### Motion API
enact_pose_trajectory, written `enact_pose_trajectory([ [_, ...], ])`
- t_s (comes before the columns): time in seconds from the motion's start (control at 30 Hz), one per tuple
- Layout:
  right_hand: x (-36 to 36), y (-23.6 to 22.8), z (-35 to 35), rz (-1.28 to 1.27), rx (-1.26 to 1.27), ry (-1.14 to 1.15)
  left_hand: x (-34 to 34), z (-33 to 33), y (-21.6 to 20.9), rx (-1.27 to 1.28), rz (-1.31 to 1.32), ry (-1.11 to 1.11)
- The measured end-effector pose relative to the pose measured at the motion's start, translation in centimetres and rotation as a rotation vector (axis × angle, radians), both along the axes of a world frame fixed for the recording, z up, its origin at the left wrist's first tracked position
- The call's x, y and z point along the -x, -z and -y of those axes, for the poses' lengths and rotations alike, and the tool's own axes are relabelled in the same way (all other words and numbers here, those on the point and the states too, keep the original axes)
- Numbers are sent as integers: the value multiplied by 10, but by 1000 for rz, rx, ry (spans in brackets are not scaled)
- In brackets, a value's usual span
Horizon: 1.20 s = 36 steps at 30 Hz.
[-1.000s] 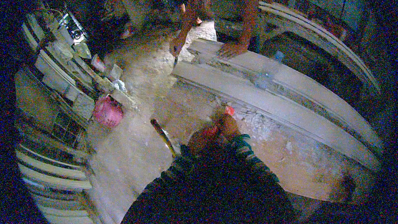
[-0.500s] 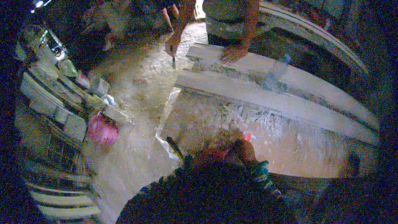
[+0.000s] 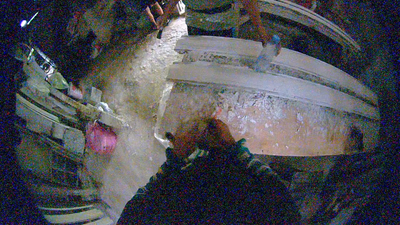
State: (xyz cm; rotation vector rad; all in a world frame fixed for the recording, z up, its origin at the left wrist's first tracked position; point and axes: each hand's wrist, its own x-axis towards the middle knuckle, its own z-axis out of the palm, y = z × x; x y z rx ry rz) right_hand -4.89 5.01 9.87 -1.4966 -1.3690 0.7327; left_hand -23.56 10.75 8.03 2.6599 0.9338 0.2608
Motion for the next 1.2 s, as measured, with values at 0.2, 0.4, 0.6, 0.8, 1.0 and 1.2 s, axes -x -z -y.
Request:
enact_pose_trajectory([
  [0.2,-46,4,70,93,332,237,-30,24,15,398,327,337],
  [0.4,-96,60,104,242,454,470,-53,40,30,667,535,638],
  [0.6,-80,119,32,424,411,211,-27,25,10,485,506,426],
  [0.8,-15,107,-52,353,353,39,-15,23,14,646,458,141],
  [1.0,-26,98,-47,141,6,159,-7,22,34,489,472,53],
  [1.2,-118,24,22,-321,355,681,0,26,49,459,433,137],
])
